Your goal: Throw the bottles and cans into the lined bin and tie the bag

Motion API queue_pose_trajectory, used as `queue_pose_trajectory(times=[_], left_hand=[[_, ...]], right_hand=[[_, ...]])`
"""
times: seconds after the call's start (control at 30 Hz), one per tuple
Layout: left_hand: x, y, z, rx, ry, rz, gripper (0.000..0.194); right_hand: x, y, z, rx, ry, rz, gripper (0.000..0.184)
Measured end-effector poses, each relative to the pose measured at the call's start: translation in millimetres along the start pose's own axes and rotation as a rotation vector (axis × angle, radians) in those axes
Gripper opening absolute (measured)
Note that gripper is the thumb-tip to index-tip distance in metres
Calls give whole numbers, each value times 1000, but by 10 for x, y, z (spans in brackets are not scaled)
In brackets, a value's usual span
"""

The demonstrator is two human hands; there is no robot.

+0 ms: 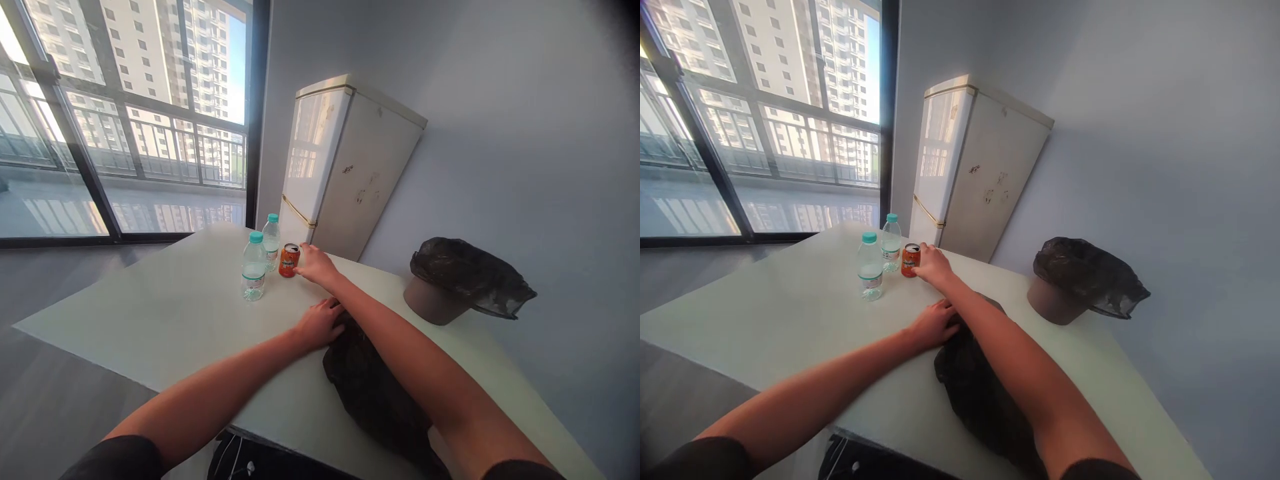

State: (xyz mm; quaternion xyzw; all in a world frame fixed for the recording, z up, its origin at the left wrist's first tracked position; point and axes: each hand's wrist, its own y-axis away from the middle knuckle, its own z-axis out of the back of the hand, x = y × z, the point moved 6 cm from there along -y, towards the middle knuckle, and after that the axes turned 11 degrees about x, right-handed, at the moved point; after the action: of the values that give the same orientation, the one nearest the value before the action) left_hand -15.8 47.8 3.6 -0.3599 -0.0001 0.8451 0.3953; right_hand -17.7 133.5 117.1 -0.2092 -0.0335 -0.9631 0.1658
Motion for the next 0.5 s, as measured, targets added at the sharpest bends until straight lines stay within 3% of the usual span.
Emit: queue_pose_trajectory(times=[0.07,0.1,0.2,0.27,0.3,0.37,0.47,0.5], left_hand=[[31,-12,25,-23,34,50,51],[62,-20,48,-56,92,74,55],[204,-56,114,-169,358,112,55],[309,-82,133,-229,578,112,52],[356,-93,128,-247,694,113,48],[428,-105,100,-268,936,128,39],[452,-85,42,-256,1185,172,37],[442,-71,31,-248,1213,187,38]], right_hand=[[-11,415,309,2,46,78,15],[-47,669,493,-7,61,96,11],[-196,1498,997,8,29,164,23],[-382,1981,1144,34,34,64,34],[-479,2172,1146,15,91,-15,38],[-633,2385,912,87,172,-113,42],[-759,2287,289,271,122,-70,38],[-806,2181,160,221,77,-59,32]])
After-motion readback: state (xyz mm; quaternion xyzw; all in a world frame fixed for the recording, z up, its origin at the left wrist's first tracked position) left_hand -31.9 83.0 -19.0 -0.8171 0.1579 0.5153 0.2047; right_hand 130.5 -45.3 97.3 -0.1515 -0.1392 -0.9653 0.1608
